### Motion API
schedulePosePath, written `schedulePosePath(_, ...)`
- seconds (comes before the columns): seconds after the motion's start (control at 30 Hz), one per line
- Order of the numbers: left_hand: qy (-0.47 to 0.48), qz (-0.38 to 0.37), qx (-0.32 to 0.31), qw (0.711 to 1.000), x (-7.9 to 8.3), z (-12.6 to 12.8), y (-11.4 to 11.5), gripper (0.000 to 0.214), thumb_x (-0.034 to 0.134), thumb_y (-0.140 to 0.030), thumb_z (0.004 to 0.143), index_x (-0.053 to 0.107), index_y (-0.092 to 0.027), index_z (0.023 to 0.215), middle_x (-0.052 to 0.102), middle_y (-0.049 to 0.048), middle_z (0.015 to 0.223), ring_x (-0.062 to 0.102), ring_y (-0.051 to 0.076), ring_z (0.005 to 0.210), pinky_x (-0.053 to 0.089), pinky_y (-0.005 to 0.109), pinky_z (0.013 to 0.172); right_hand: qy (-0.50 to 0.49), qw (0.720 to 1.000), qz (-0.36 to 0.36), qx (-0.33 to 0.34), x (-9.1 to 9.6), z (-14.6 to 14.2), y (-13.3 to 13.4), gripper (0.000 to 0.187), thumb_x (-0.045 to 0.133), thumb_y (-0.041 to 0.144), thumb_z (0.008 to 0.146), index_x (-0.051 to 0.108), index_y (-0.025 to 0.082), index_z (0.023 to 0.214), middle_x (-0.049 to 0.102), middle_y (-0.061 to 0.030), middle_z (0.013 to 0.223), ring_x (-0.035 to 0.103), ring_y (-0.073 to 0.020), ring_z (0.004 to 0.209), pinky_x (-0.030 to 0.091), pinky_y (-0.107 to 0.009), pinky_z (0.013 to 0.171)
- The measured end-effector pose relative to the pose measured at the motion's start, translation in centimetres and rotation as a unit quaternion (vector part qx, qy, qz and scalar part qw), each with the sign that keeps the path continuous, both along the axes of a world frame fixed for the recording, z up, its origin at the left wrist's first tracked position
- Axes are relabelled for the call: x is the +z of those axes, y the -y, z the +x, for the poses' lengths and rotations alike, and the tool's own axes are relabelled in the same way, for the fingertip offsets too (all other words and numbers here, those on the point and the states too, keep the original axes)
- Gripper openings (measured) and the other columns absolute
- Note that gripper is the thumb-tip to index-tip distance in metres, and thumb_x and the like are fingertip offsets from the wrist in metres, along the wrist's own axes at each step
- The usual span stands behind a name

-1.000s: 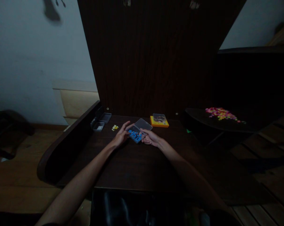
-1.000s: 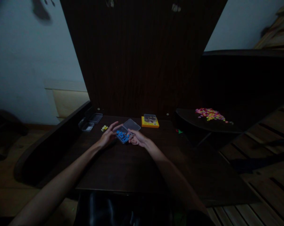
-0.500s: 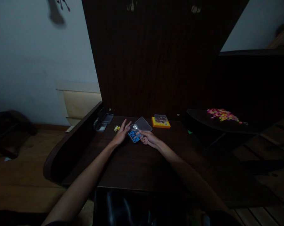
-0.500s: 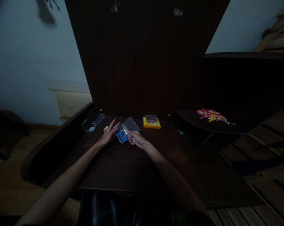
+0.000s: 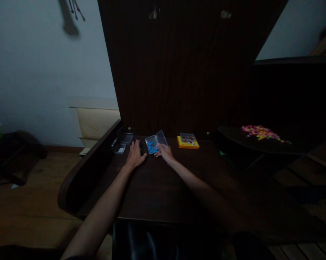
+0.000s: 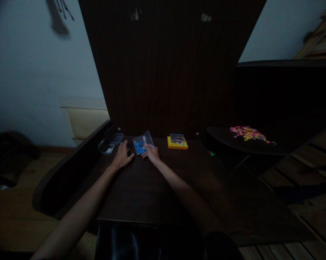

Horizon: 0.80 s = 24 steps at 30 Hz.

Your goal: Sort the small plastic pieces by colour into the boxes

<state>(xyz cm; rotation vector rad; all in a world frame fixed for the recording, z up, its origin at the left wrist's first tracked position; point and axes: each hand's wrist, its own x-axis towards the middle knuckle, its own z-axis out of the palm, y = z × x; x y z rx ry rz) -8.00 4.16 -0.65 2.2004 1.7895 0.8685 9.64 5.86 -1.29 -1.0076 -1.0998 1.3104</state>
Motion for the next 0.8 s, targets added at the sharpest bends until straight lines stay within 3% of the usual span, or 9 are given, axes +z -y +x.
schedulePosePath(0.13, -0.022, -0.039, 0.017, 0.999, -0.3, 0.0, -0.5, 0.081, 0.059, -0.036, 0.079, 0.025, -0.004, 0.145, 0.025, 0.0244, 0.154, 0.016, 0.036, 0.145, 0.022, 0.051, 0.117, 0.021, 0.999, 0.025, -0.040, -0.6, -1.8, -1.0, 0.032, 0.066, 0.047, 0.078, 0.057, 0.017, 0.076, 0.066, -0.0006, 0.062, 0.062, -0.0119, 0.042, 0.051, -0.020, 0.038)
schedulePosePath(0.33, -0.017, -0.054, -0.013, 0.998, -0.1, -0.4, -0.9, 0.079, 0.057, -0.037, 0.080, 0.026, -0.005, 0.145, 0.028, 0.0240, 0.153, 0.021, 0.035, 0.144, 0.022, 0.050, 0.117, 0.072, 0.994, 0.065, -0.053, -1.1, -3.1, -2.1, 0.038, 0.060, 0.055, 0.079, 0.057, 0.018, 0.076, 0.063, 0.0016, 0.057, 0.065, -0.0134, 0.047, 0.052, -0.021, 0.043)
schedulePosePath(0.53, 0.006, -0.046, -0.025, 0.999, -1.1, -0.7, -1.5, 0.078, 0.058, -0.047, 0.081, 0.030, -0.006, 0.142, 0.036, 0.0266, 0.148, 0.027, 0.038, 0.142, 0.025, 0.052, 0.114, 0.123, 0.985, 0.105, -0.059, -0.8, -3.1, -1.9, 0.033, 0.057, 0.053, 0.083, 0.058, 0.020, 0.085, 0.066, 0.0001, 0.065, 0.067, -0.0149, 0.058, 0.055, -0.024, 0.054)
schedulePosePath(0.8, 0.030, -0.047, -0.012, 0.998, -1.3, -0.8, -1.6, 0.077, 0.059, -0.044, 0.081, 0.030, -0.007, 0.142, 0.039, 0.0260, 0.146, 0.035, 0.037, 0.138, 0.031, 0.049, 0.111, 0.186, 0.970, 0.138, -0.074, 0.2, -3.0, -1.3, 0.026, 0.053, 0.046, 0.089, 0.060, 0.022, 0.089, 0.067, -0.0003, 0.070, 0.066, -0.0145, 0.060, 0.052, -0.024, 0.060)
